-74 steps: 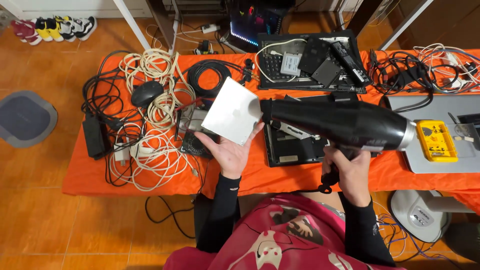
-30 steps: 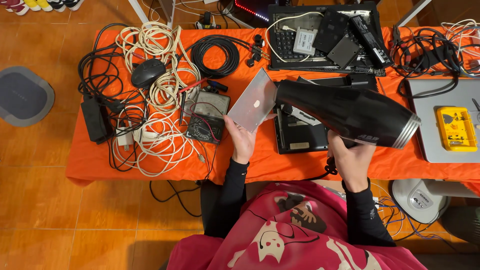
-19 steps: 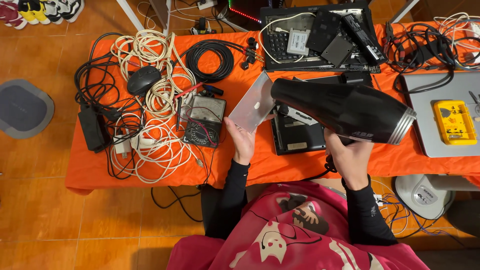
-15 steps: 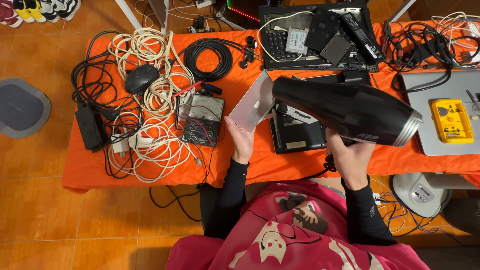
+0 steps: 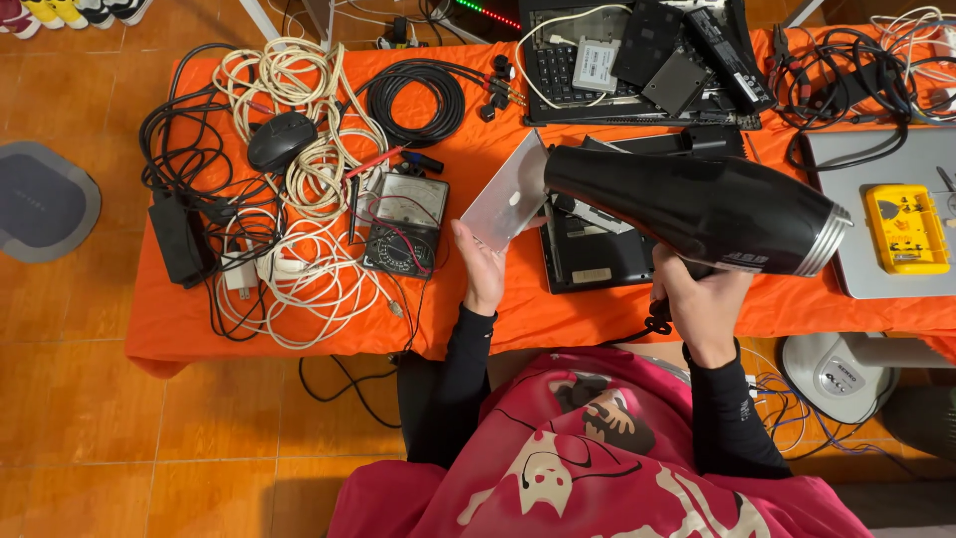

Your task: Repairing an internal laptop optical drive by heating components with a hair dryer.

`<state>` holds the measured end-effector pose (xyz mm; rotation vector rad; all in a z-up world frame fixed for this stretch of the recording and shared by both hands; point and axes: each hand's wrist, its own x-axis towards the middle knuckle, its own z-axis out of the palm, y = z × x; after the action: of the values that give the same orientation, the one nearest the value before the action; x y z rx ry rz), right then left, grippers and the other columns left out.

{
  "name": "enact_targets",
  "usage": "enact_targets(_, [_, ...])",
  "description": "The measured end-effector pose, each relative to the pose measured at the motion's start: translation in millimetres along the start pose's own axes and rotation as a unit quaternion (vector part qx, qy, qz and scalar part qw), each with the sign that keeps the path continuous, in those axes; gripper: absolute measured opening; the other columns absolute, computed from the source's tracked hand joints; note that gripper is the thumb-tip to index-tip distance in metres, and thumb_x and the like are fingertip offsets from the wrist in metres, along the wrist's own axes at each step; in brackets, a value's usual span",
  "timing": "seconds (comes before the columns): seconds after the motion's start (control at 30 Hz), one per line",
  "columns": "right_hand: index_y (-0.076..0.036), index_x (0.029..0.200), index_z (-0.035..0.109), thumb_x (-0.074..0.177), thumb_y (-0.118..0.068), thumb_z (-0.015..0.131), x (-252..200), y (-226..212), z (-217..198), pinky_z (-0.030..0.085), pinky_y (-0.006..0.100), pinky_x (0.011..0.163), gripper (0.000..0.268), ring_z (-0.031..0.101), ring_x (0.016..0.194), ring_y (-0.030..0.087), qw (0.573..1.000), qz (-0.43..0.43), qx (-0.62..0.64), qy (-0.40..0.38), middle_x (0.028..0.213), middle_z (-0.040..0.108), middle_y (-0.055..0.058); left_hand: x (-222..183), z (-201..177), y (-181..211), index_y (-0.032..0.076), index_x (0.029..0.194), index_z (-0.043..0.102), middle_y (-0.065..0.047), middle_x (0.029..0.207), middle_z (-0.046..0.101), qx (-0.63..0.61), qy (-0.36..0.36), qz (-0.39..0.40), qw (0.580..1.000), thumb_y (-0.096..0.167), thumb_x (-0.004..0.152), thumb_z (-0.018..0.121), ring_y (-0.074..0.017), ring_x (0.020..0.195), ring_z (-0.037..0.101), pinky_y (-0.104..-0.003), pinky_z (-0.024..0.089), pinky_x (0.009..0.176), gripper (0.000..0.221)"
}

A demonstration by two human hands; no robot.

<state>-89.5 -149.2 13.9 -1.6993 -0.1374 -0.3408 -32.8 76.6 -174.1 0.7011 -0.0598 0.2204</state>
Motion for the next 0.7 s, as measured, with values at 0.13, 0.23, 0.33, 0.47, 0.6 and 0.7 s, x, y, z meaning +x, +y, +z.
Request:
enact_targets(0.13, [0.003,0.096,0.06,0.095,0.006,0.061,-1.0,-0.8,1.6,0.045,0.024,0.051,0.004,0.053,0.051,0.009,1.0,-0.003,0.002,-0.014,0.068,0.059,0.002,-2.7,2.1,3.9,0.002,0.154,0.032,-0.012,0.156,0.04,0.007,-0.006,0.007,1.0,0.068,0.105,0.03,-0.0251,0.143,0.041,-0.047,0.029,0.125,0.082])
enact_targets(0.23, [0.002,0.096,0.06,0.094,0.007,0.06,-2.4,2.0,0.4,0.045,0.024,0.052,0.005,0.054,0.053,0.009,1.0,-0.007,0.015,-0.018,0.071,0.06,0.002,-1.5,3.2,3.8,0.0,0.154,0.033,-0.014,0.156,0.041,0.007,-0.023,0.032,0.999,0.067,0.108,0.031,-0.027,0.142,0.043,-0.048,0.031,0.124,0.081])
enact_targets(0.33, [0.002,0.095,0.06,0.094,0.007,0.06,-3.9,4.1,-0.4,0.046,0.024,0.052,0.005,0.054,0.052,0.009,1.0,-0.001,0.015,-0.017,0.071,0.06,0.002,-2.6,-0.9,0.4,0.002,0.153,0.033,-0.012,0.156,0.041,0.005,-0.006,0.015,1.0,0.067,0.106,0.03,-0.0255,0.143,0.042,-0.047,0.031,0.123,0.08])
enact_targets(0.47, [0.003,0.096,0.061,0.096,0.006,0.062,-5.3,7.1,-0.3,0.045,0.024,0.052,0.003,0.053,0.052,0.01,1.0,0.006,0.005,-0.015,0.068,0.058,0.003,-3.3,-3.3,-1.9,0.001,0.154,0.036,-0.013,0.155,0.043,-0.004,-0.018,0.042,0.999,0.066,0.108,0.031,-0.0261,0.142,0.043,-0.048,0.031,0.124,0.079])
enact_targets(0.6, [0.003,0.098,0.061,0.096,0.005,0.064,-5.9,9.0,1.5,0.046,0.024,0.052,0.004,0.055,0.054,0.01,1.0,-0.005,0.003,-0.013,0.072,0.061,0.003,-4.0,-5.8,-3.2,0.002,0.154,0.035,-0.012,0.155,0.043,0.014,-0.013,0.025,1.0,0.068,0.106,0.031,-0.0258,0.143,0.042,-0.047,0.03,0.124,0.082])
enact_targets(0.7, [0.003,0.098,0.062,0.096,0.005,0.064,-6.4,6.8,4.3,0.045,0.024,0.052,0.004,0.055,0.055,0.01,1.0,-0.008,-0.001,-0.007,0.073,0.061,0.002,-4.5,-20.9,-17.7,-0.001,0.156,0.035,-0.013,0.157,0.042,0.049,-0.022,0.013,0.998,0.071,0.105,0.029,-0.0257,0.144,0.04,-0.043,0.026,0.125,0.089])
